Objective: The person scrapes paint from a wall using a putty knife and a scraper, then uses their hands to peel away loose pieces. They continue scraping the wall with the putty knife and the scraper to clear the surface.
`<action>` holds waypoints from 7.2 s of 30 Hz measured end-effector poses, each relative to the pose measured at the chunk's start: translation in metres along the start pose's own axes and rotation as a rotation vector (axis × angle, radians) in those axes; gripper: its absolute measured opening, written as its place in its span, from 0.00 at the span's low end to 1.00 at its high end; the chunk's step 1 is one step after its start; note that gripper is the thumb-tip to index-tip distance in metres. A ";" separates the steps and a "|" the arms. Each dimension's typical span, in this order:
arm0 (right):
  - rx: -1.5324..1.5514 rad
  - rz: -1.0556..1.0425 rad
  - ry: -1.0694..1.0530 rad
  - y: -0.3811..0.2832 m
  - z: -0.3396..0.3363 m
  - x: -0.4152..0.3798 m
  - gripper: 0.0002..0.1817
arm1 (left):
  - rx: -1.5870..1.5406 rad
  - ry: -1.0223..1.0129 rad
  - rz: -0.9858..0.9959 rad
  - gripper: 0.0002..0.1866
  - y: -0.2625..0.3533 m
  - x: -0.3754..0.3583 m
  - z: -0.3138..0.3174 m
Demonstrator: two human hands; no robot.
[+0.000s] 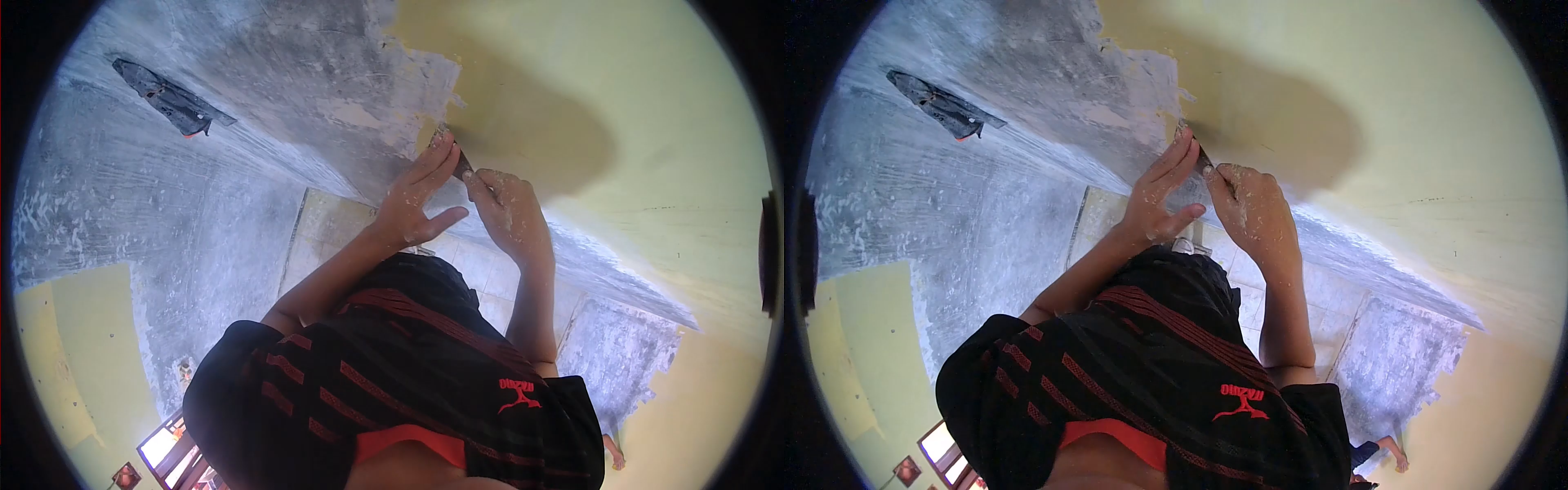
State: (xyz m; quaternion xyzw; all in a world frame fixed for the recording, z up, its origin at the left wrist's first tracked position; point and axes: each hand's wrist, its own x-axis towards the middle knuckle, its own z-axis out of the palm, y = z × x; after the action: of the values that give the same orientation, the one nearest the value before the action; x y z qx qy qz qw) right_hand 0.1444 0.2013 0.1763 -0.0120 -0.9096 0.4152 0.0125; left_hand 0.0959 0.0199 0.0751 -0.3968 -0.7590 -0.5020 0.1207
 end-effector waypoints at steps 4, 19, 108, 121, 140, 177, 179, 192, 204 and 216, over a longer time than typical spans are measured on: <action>-0.109 -0.009 -0.011 -0.002 0.004 0.005 0.18 | -0.006 0.071 -0.022 0.46 -0.007 -0.001 0.000; -0.129 0.018 0.056 -0.005 0.006 -0.005 0.18 | -0.022 0.075 0.007 0.42 -0.011 0.000 0.000; 0.021 -0.200 0.236 -0.034 -0.002 -0.015 0.07 | -0.172 0.079 -0.062 0.62 -0.006 -0.008 0.028; 0.026 -0.183 0.359 -0.022 0.008 -0.022 0.08 | -0.031 0.067 0.006 0.67 -0.001 -0.003 0.043; 0.048 0.033 0.123 0.039 0.038 -0.013 0.14 | 0.210 -0.062 -0.017 0.57 -0.017 -0.016 0.027; 0.868 0.287 0.100 0.197 0.290 0.003 0.33 | -0.668 -0.025 -0.888 0.18 -0.170 -0.092 0.049; 0.891 0.320 0.135 0.197 0.291 0.006 0.33 | -0.702 -0.001 -0.897 0.18 -0.166 -0.086 0.057; 0.877 0.282 0.306 0.186 0.291 0.020 0.36 | -0.450 0.052 -0.739 0.12 -0.194 -0.092 0.074; 1.031 0.325 0.256 0.187 0.288 0.020 0.34 | -0.425 0.081 -0.772 0.23 -0.154 -0.072 0.060; 0.909 0.369 0.231 0.203 0.291 0.015 0.40 | -0.390 0.154 -0.647 0.23 -0.164 -0.082 0.079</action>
State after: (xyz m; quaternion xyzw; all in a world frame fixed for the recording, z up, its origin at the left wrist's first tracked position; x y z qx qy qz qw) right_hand 0.1224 0.1153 -0.1670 -0.2118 -0.6123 0.7605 0.0433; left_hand 0.0481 0.0185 -0.1182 -0.1134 -0.7238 -0.6775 -0.0650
